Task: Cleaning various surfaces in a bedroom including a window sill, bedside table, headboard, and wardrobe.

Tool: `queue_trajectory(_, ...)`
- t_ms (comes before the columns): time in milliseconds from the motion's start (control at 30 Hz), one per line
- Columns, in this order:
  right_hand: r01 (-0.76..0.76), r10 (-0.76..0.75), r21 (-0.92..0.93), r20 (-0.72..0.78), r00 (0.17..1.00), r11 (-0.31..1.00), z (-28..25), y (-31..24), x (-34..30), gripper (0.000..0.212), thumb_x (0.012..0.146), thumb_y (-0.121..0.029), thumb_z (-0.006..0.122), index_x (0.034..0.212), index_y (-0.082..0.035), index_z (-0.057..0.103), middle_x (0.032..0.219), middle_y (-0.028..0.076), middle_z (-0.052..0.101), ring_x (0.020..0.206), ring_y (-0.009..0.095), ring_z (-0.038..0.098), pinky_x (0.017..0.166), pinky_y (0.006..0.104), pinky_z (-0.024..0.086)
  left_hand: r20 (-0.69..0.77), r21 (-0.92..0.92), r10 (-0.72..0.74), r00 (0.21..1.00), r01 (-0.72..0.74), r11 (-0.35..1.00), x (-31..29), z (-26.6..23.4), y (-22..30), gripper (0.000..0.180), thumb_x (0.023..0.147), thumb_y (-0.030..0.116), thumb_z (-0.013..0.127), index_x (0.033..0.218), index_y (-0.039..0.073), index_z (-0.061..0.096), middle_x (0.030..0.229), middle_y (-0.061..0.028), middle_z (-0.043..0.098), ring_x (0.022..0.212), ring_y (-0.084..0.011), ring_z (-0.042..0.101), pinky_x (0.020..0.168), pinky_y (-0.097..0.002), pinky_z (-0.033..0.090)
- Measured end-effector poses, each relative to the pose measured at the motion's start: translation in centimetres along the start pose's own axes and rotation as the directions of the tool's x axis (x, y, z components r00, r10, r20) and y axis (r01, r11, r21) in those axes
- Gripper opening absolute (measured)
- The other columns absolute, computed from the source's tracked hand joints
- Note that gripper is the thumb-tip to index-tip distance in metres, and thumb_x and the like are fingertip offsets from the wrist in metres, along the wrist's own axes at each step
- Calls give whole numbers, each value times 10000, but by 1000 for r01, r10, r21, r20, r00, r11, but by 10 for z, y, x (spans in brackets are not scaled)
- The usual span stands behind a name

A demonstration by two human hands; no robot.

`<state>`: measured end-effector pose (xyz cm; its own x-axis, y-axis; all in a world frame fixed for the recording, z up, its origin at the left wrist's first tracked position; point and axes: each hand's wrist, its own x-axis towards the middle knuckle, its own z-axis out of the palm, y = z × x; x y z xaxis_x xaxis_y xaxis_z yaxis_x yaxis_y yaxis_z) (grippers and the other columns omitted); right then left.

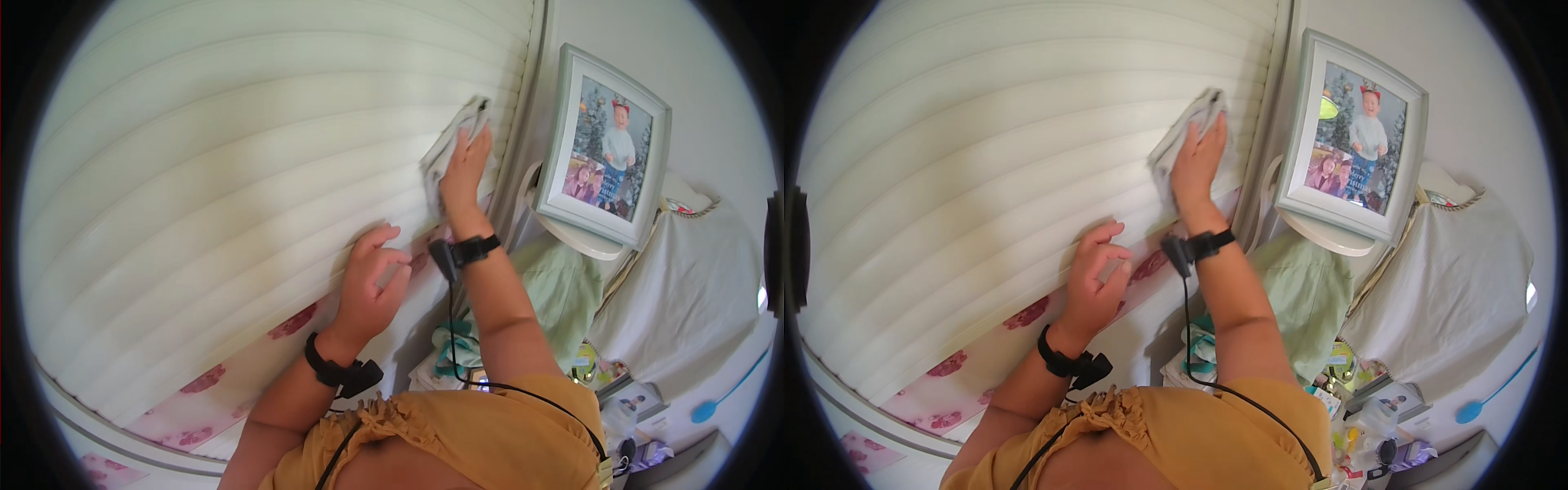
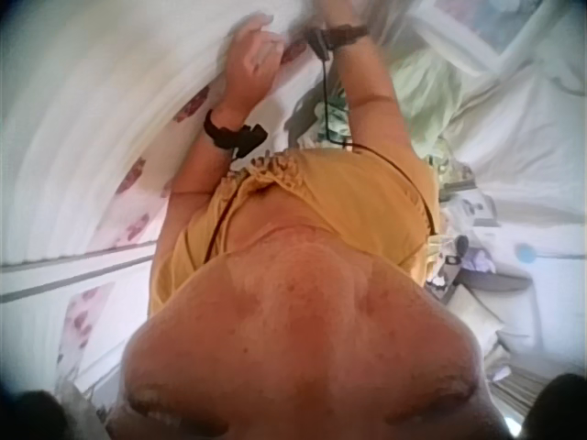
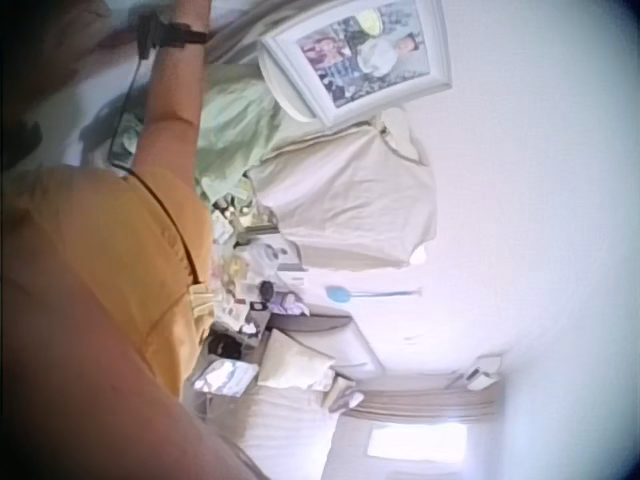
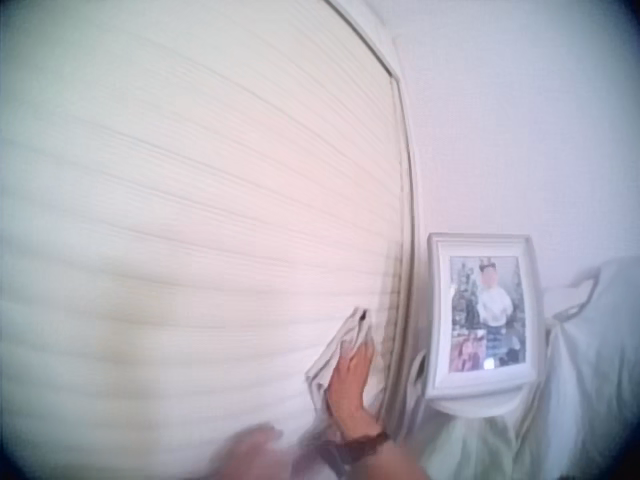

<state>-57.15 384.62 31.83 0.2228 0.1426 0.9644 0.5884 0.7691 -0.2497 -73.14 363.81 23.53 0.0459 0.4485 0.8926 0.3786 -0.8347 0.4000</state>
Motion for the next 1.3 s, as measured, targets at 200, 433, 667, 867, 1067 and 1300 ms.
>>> queue_trajectory(200, 406, -469, 326, 144, 871, 854, -27, -98, -77, 324, 876, -45, 592, 1195, -1, 625, 1240, 185, 622, 1182, 376, 595, 1028, 449, 468, -100, 101, 80, 992, -70, 992, -3, -17, 14, 278, 799, 21, 687, 1071, 29, 630, 1275, -185, 583, 1176, -358, 569, 1010, -430, 456)
queue_trajectory(433, 158, -387, 585, 291, 875, 796, -75, -188, -101, 312, 955, -170, 566, 1211, 1, 614, 1225, 177, 631, 1143, 318, 608, 980, 437, 487, -264, 355, 331, 906, -227, 907, -24, -111, 80, 742, 700, 212, 812, 1353, 18, 518, 1327, -207, 550, 1199, -406, 538, 1036, -474, 432)
queue_trajectory(667, 144, -566, 898, 131, 814, 415, -44, -290, -143, 341, 957, -180, 574, 1235, 16, 598, 1219, 193, 629, 1115, 326, 615, 955, 427, 493, 54, 18, -399, 915, 398, 917, -90, -176, 152, 771, 750, 199, 695, 1423, -44, 408, 1367, -184, 547, 1283, -330, 514, 1100, -395, 391)
queue_trajectory(867, -120, -620, 989, 144, 771, 81, -45, -339, -187, 367, 960, -189, 581, 1255, 29, 584, 1214, 206, 626, 1091, 333, 621, 933, 419, 497, -164, -70, -617, 770, 615, 786, -143, -185, 202, 589, 754, 161, 640, 1315, 22, 524, 1246, -116, 622, 1151, -231, 579, 1018, -361, 438)
queue_trajectory(1067, -549, -743, 824, 455, 490, 142, -58, -342, -244, 331, 960, -111, 521, 1214, 88, 594, 1173, 214, 652, 1023, 359, 654, 892, 414, 509, -424, 99, -748, 509, 848, 521, -194, -179, 258, 378, 891, 175, 664, 1237, 36, 605, 1095, -118, 707, 1000, -209, 663, 895, -337, 505)
queue_trajectory(1300, -894, -915, 444, 382, 134, 54, -81, -426, -279, 296, 1002, -120, 482, 1209, 55, 601, 1096, 144, 686, 898, 276, 680, 831, 384, 528, -757, 101, -595, 270, 948, 302, -257, -177, 318, 319, 894, 211, 672, 1148, 27, 617, 1053, -131, 700, 995, -212, 663, 872, -350, 513)
